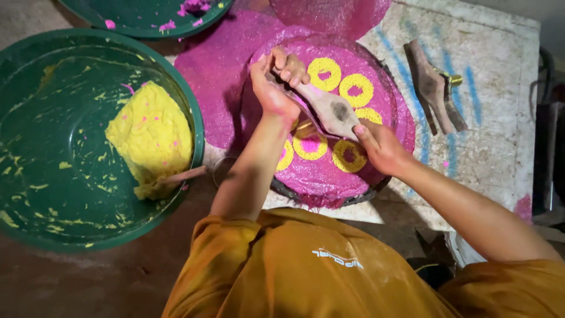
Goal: The person scoops yellow dough into a wooden press, forms ring shapes on a pink mat, and then fills the centers with pink dough using a small tool. The finished pieces are arranged on the mat.
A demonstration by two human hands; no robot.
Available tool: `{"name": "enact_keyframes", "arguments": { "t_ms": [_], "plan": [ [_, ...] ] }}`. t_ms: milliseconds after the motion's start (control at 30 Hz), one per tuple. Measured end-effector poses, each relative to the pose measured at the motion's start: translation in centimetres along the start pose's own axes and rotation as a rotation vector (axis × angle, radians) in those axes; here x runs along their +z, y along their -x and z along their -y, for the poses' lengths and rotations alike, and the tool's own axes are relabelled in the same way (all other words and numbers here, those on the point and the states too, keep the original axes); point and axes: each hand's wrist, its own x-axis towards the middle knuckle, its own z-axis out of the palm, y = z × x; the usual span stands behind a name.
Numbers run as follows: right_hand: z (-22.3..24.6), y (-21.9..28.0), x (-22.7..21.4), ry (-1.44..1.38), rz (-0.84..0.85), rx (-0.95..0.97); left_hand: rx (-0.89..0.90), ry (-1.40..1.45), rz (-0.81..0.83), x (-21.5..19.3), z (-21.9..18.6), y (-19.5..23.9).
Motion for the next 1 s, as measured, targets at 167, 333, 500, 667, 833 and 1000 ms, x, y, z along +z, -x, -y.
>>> {"name": "enact_keyframes", "arguments": {
  "t_ms": [167,333,500,667,833,1000],
  "plan": [
    [-2.4,0.3,-3.2,-0.084,0.087,0.184,-0.058,-0.045,0.084,1.8,1.2,-1.9],
    [-4.4,-0.7,-5.2,0.174,-0.093,0.074,-0.118,0.087,-0.014,-0.1,4.3,-5.3],
    [-3.6,-2.0,-2.6,0.251,-0.207,-0.065,-0.115,0.105,-0.009,-3.7,5.1,-6.9],
    [-3.5,-2.1,-3.5,0.131,-0.027,0.266,-0.093,0.116,-0.062,-5.2,5.9,-6.7],
    [-5.1,-2.9,-2.8,0.193,-0.191,-0.05,-0.039,0.071,-0.106,-4.0,6.2,-7.7],
    [-2.0,-3.0,-1.6,-0.227,-0.021,0.057,-0.184,0.662,-0.06,1.2,-0.1,-4.6]
  ]
}}
